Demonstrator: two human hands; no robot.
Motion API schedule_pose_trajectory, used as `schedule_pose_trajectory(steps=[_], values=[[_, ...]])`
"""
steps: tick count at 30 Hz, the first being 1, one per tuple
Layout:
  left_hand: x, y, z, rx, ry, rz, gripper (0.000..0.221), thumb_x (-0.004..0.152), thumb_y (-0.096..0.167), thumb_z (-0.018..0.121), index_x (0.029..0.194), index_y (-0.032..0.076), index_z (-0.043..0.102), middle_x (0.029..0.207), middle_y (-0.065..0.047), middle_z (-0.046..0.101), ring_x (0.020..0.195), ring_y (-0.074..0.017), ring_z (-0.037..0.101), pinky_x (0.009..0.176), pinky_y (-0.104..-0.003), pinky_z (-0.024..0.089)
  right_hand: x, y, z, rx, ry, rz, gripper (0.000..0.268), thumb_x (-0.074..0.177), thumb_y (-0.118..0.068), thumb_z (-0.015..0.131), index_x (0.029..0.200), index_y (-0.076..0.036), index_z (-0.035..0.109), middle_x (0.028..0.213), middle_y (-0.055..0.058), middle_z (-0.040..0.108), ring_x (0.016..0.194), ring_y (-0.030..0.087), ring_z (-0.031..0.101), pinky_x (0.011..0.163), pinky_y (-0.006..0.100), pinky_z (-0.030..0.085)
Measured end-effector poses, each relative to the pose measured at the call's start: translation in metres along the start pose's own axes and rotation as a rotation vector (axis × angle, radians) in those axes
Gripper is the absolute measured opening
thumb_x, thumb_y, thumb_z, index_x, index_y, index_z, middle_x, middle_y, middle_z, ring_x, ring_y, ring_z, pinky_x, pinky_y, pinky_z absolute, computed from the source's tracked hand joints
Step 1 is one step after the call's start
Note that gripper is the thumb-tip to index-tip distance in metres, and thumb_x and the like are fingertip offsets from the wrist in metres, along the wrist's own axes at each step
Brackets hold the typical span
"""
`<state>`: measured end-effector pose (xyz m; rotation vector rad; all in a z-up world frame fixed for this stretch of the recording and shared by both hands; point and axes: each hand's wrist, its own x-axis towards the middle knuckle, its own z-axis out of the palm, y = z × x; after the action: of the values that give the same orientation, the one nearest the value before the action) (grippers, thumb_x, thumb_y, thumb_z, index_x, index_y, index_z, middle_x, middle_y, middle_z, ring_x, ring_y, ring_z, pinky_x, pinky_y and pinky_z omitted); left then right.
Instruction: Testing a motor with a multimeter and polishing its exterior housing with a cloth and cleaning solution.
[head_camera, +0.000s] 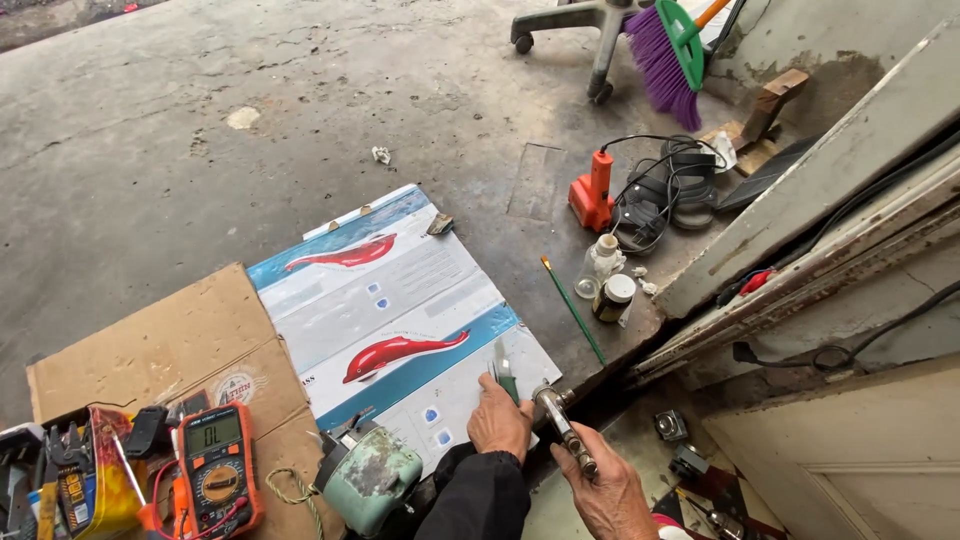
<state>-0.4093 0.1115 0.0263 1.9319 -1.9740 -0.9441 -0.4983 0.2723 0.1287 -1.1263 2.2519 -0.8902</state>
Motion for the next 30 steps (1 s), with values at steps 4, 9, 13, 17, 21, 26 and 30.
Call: schedule_pose_trajectory(steps=[4,9,13,17,21,26,30], values=[[0.026,0.005,-0.045,-0.173,0.035,-0.059,0.054,0.095,0.043,0.066,0.118,-0.002,0.048,0.089,-0.021,0.078,0.081,-0.0424,0.078,0.087,-0.054,0.061,0.001,-0.008,-0.004,0.011,0.006,-0.028,0.043,0.093,-0.033,0.082,0.135,-0.027,0.076,0.092,-0.007,0.087,0.071,0.010,0.078,0.067,0.031,0.062],[0.073,-0.006,-0.149,-0.276,0.148,0.103,0.065,0.100,0.053,0.060,0.136,0.000,0.047,0.101,-0.020,0.078,0.088,-0.0394,0.077,0.086,-0.047,0.061,0.000,-0.036,-0.001,-0.024,-0.168,0.121,0.034,0.098,-0.038,0.079,0.132,-0.035,0.078,0.084,-0.007,0.081,0.073,0.012,0.071,0.073,0.031,0.055],[0.095,-0.047,-0.250,-0.160,0.210,0.060,0.067,0.101,0.053,0.063,0.138,0.000,0.048,0.106,-0.020,0.080,0.095,-0.0396,0.080,0.093,-0.047,0.060,0.001,-0.057,0.008,-0.037,-0.233,0.058,0.031,0.099,-0.039,0.078,0.129,-0.031,0.076,0.086,-0.005,0.077,0.075,0.014,0.070,0.074,0.032,0.057],[0.088,-0.095,-0.304,0.127,0.262,-0.014,0.054,0.097,0.049,0.065,0.125,0.004,0.055,0.099,-0.020,0.082,0.094,-0.0446,0.079,0.088,-0.055,0.059,0.028,-0.042,0.038,-0.242,-0.107,-0.139,0.033,0.097,-0.036,0.073,0.129,-0.031,0.066,0.109,-0.007,0.080,0.081,0.023,0.082,0.077,0.043,0.064],[0.118,-0.147,-0.294,0.304,0.314,0.057,0.046,0.096,0.045,0.068,0.118,0.006,0.054,0.087,-0.018,0.079,0.078,-0.0430,0.079,0.076,-0.054,0.061,0.082,-0.010,0.072,-0.436,-0.024,-0.127,0.067,0.088,-0.027,0.073,0.150,-0.027,0.048,0.142,0.008,0.061,0.100,0.045,0.079,0.091,0.056,0.063],[0.194,-0.164,-0.251,0.326,0.374,0.047,0.058,0.094,0.042,0.075,0.136,0.009,0.052,0.103,-0.016,0.073,0.093,-0.0390,0.075,0.078,-0.053,0.061,0.151,-0.015,0.069,-0.769,-0.224,-0.156,0.066,0.093,-0.057,0.070,0.147,-0.025,0.051,0.140,0.002,0.064,0.110,0.034,0.079,0.094,0.049,0.064],[0.240,-0.158,-0.193,0.748,0.689,0.323,0.109,0.090,0.062,0.068,0.174,0.003,0.031,0.178,-0.023,0.035,0.151,-0.0383,0.046,0.115,-0.049,0.042,0.221,-0.101,0.053,-0.760,-0.241,-0.144,0.055,0.099,-0.058,0.063,0.144,-0.028,0.063,0.153,-0.011,0.065,0.113,0.024,0.082,0.098,0.045,0.067]])
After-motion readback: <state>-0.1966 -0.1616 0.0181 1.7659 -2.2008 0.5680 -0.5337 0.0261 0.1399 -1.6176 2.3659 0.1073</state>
